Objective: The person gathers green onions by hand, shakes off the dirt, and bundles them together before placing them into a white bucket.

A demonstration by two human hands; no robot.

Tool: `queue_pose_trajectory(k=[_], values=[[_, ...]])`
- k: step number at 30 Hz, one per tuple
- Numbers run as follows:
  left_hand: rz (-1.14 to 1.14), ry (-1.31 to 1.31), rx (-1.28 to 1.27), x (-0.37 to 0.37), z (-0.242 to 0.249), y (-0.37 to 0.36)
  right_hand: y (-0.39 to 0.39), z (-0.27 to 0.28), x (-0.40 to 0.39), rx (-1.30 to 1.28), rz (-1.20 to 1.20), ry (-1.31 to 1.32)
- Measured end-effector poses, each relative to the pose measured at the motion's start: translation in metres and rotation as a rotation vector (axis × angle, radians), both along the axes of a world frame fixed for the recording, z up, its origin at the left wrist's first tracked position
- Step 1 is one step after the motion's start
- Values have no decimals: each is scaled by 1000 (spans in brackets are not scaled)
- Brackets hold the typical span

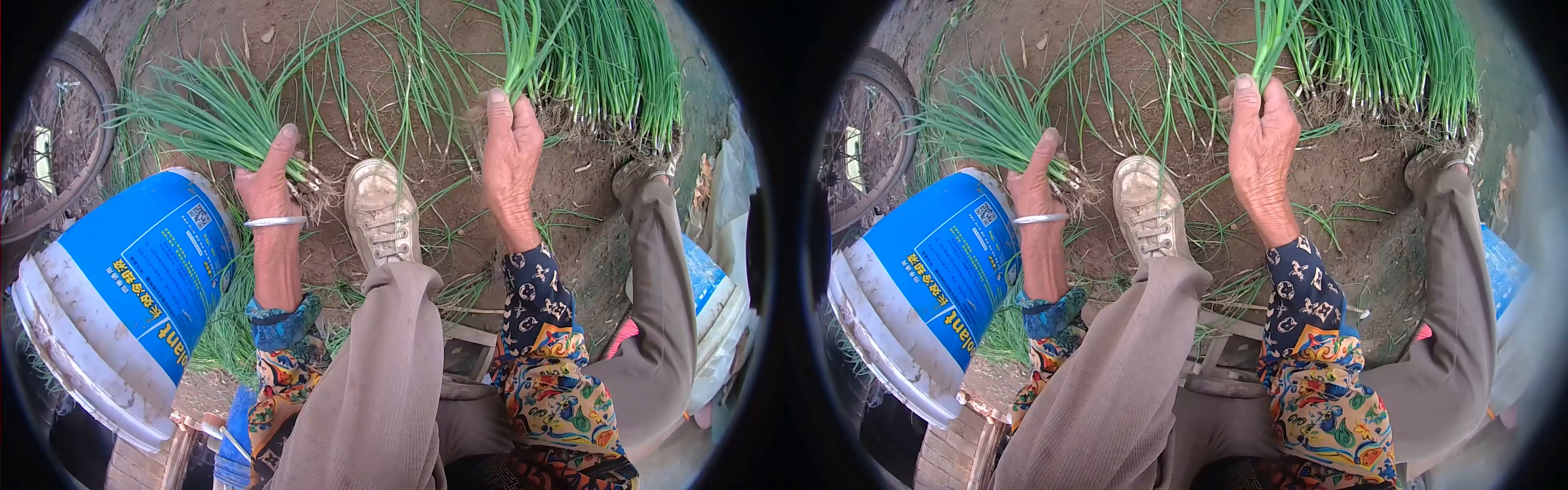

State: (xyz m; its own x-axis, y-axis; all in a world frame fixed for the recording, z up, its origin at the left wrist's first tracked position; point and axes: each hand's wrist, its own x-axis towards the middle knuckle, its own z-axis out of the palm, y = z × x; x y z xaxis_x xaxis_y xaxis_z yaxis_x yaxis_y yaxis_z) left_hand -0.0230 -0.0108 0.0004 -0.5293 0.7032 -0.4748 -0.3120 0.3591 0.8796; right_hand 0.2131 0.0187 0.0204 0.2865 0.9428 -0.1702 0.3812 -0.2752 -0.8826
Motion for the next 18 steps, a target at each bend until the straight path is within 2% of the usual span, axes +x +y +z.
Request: queue_pose_trajectory(k=[2,4,6,8,10,13,16,18], values=[[-123,-144,-48,10,4,-3,-3,13,-15,50,95,2],[-220,-286,43,36,16,-2,-12,25,-38,-74,359,-145],[-350,-350,140,52,18,-3,-27,25,-60,-20,585,-301],[-370,-331,40,49,19,-6,-40,15,-68,76,556,-219],[-368,-265,-96,36,17,-9,-40,18,-57,59,531,-212],[-223,-353,-5,25,15,-6,-41,10,-23,-52,372,-309],[-119,-495,86,23,17,-3,-43,-13,9,-90,280,-599],[-66,-675,148,23,14,-1,-44,-20,12,-113,299,-517]])
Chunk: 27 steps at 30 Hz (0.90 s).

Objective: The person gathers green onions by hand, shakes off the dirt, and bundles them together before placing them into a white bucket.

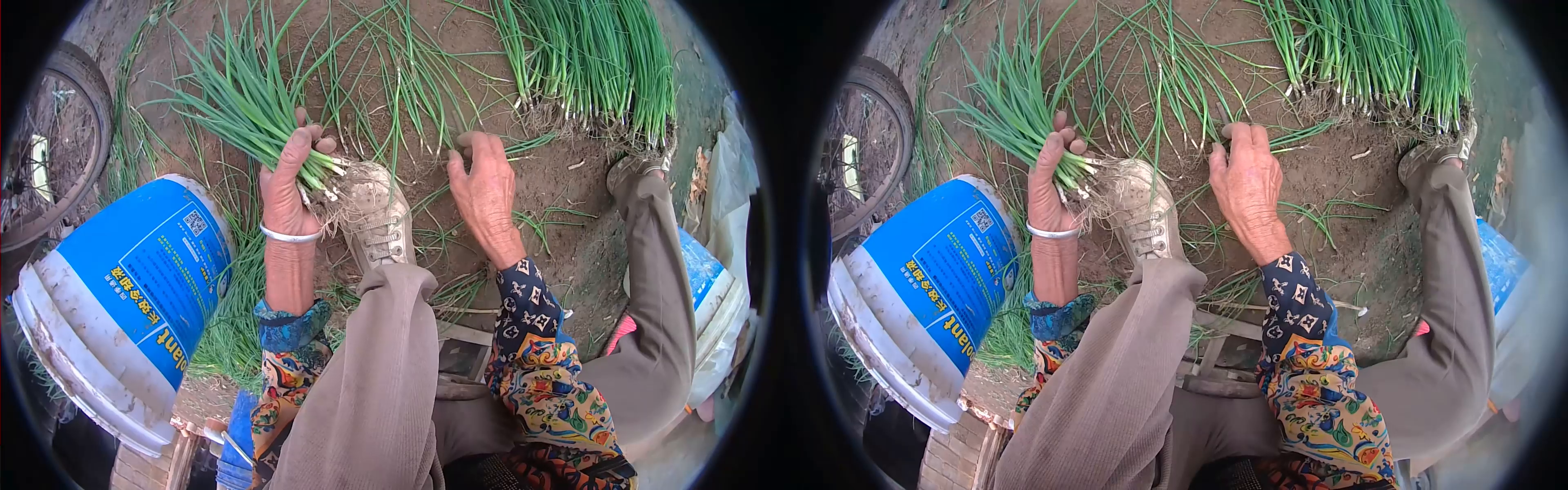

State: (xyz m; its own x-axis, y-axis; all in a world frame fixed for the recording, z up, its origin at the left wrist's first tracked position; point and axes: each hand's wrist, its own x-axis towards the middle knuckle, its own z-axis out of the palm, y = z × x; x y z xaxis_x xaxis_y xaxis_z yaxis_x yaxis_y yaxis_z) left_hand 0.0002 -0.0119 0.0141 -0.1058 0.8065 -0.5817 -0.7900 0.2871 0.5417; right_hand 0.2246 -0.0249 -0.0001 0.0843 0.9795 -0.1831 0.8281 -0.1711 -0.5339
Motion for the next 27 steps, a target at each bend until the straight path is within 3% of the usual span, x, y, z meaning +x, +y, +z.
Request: queue_pose_trajectory(k=[1,4,5,8,10,12,15,18,20,22,24,27], values=[[3,-21,-21,0,0,0,2,-2,-1,-19,5,42],[10,-8,-1,-2,0,-4,22,1,-15,261,46,-73],[17,-18,24,-5,4,-4,32,4,-21,250,3,-175],[46,-139,119,-14,11,-1,51,-4,-46,-19,-57,-113],[30,-152,152,-14,15,2,52,-8,-74,-64,36,21],[29,-147,173,-9,25,6,51,-10,-95,-107,228,352],[27,-122,173,2,36,12,52,1,-95,75,339,624],[9,-72,176,3,33,14,66,8,-43,97,-2,342],[-38,-145,227,-3,20,11,69,-3,10,299,-117,-39],[-68,-129,161,2,17,9,65,-9,48,277,-204,-307],[-119,-193,93,6,9,7,64,-12,66,218,-126,-337],[-120,-129,-25,18,7,5,68,-5,69,-27,-242,-178]])
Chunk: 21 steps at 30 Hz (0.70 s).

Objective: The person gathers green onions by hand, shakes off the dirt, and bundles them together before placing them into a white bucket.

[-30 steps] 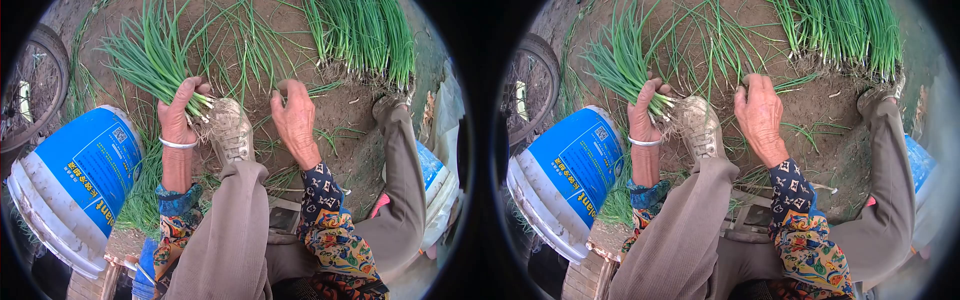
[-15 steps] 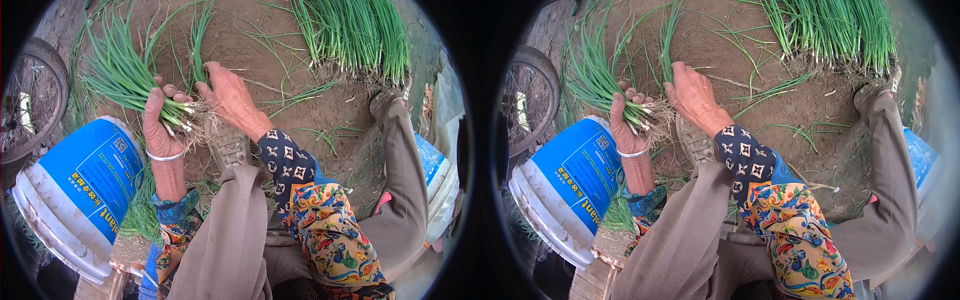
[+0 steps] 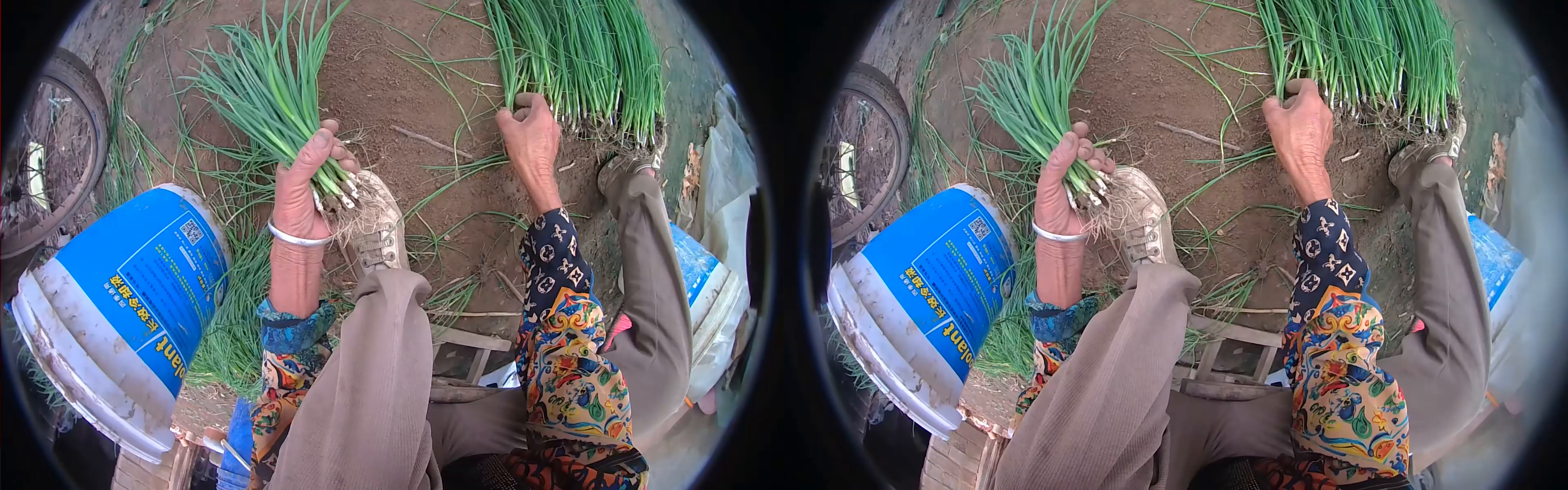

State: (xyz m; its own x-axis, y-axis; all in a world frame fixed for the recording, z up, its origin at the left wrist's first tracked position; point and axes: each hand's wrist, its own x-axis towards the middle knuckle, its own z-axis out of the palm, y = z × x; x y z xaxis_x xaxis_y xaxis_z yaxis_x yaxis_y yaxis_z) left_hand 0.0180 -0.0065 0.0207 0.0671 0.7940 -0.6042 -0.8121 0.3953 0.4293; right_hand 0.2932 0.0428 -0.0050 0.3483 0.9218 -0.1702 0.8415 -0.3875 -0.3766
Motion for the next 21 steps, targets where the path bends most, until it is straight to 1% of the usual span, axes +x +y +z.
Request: queue_pose_trajectory(k=[1,3,5,7,8,9,10,11,12,13,14,15,17,19,21], values=[[-1,26,-23,3,-1,1,1,5,0,-48,-86,250],[-91,136,-20,6,-1,1,-4,14,-2,-144,-263,750],[-222,276,-45,17,5,3,-17,22,-25,-113,-57,710],[-273,317,-20,31,3,3,-34,34,-52,-80,146,772],[-278,344,6,41,3,2,-37,53,-65,-188,211,712],[-280,370,36,46,2,1,-44,53,-76,-40,361,686],[-315,380,80,48,0,-1,-51,48,-85,80,418,649],[-318,356,52,49,-1,-2,-56,44,-89,197,473,609],[-320,333,23,48,1,-2,-53,47,-81,77,518,591],[-320,313,-7,47,1,-3,-46,54,-74,-12,429,575],[-296,418,-50,45,-9,-6,-37,62,-67,-103,341,557],[-281,401,-48,41,-9,-7,-28,64,-58,-192,253,537],[-255,362,-32,35,-7,-3,-17,29,-31,70,80,276],[-225,338,-34,32,-1,-2,-4,4,-8,208,40,-65],[-211,341,-36,28,-2,-2,2,-5,1,125,38,-56]])
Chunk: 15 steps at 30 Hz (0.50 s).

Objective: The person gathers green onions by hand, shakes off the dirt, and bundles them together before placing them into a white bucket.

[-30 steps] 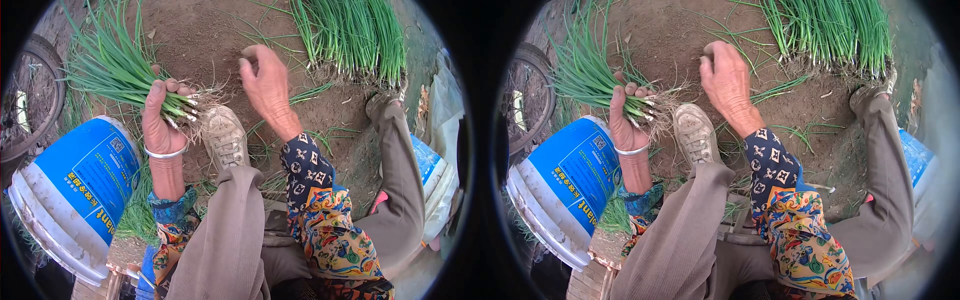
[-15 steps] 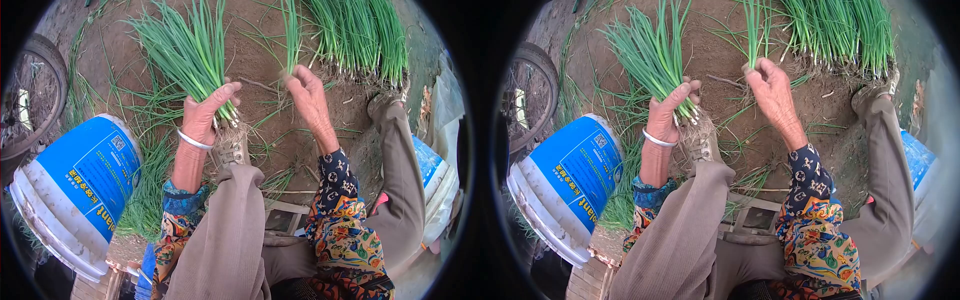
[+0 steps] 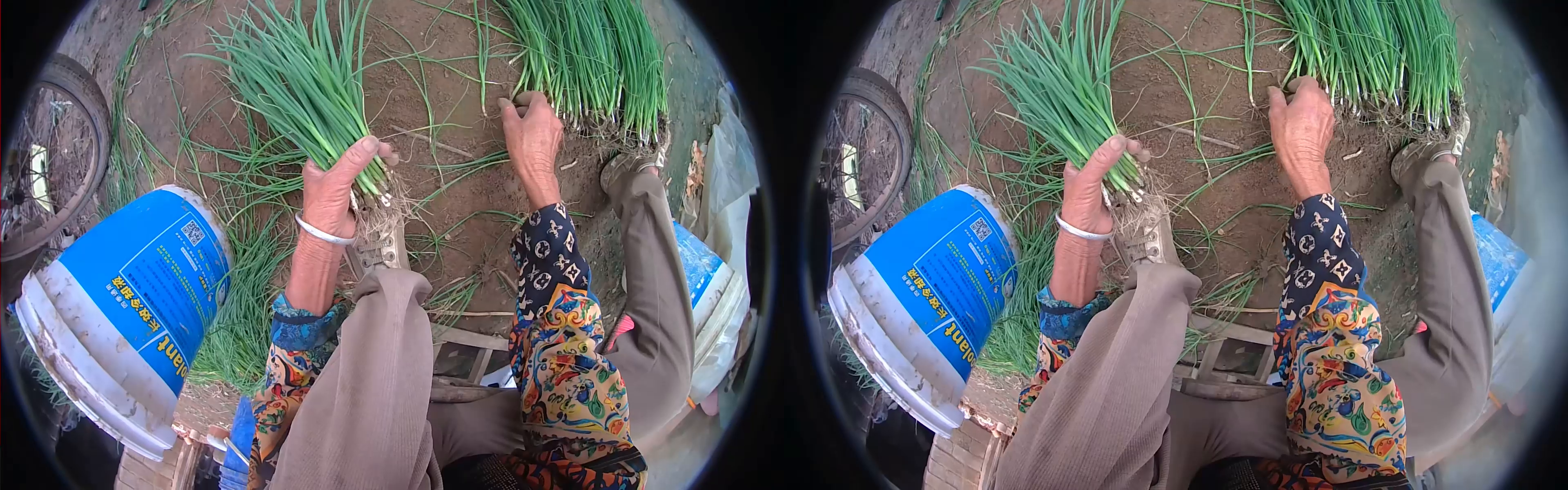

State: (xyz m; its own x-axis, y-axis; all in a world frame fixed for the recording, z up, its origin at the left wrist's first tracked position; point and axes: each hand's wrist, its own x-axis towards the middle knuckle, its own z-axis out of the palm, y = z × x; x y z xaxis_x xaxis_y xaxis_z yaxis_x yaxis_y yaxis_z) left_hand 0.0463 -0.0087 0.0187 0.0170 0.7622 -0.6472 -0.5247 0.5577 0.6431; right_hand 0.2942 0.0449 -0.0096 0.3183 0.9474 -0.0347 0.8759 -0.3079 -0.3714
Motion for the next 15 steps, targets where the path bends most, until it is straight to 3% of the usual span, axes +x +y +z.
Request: queue_pose_trajectory(k=[4,7,10,15], values=[[34,-81,-8,-1,-2,-3,0,1,1,-58,-140,160],[38,-72,-48,-2,1,-2,-6,14,-1,-169,-257,408],[33,-67,-19,-3,-3,-3,-19,11,-9,-242,-216,706],[46,-39,-23,0,-7,-4,-12,10,-33,-75,-107,348]])
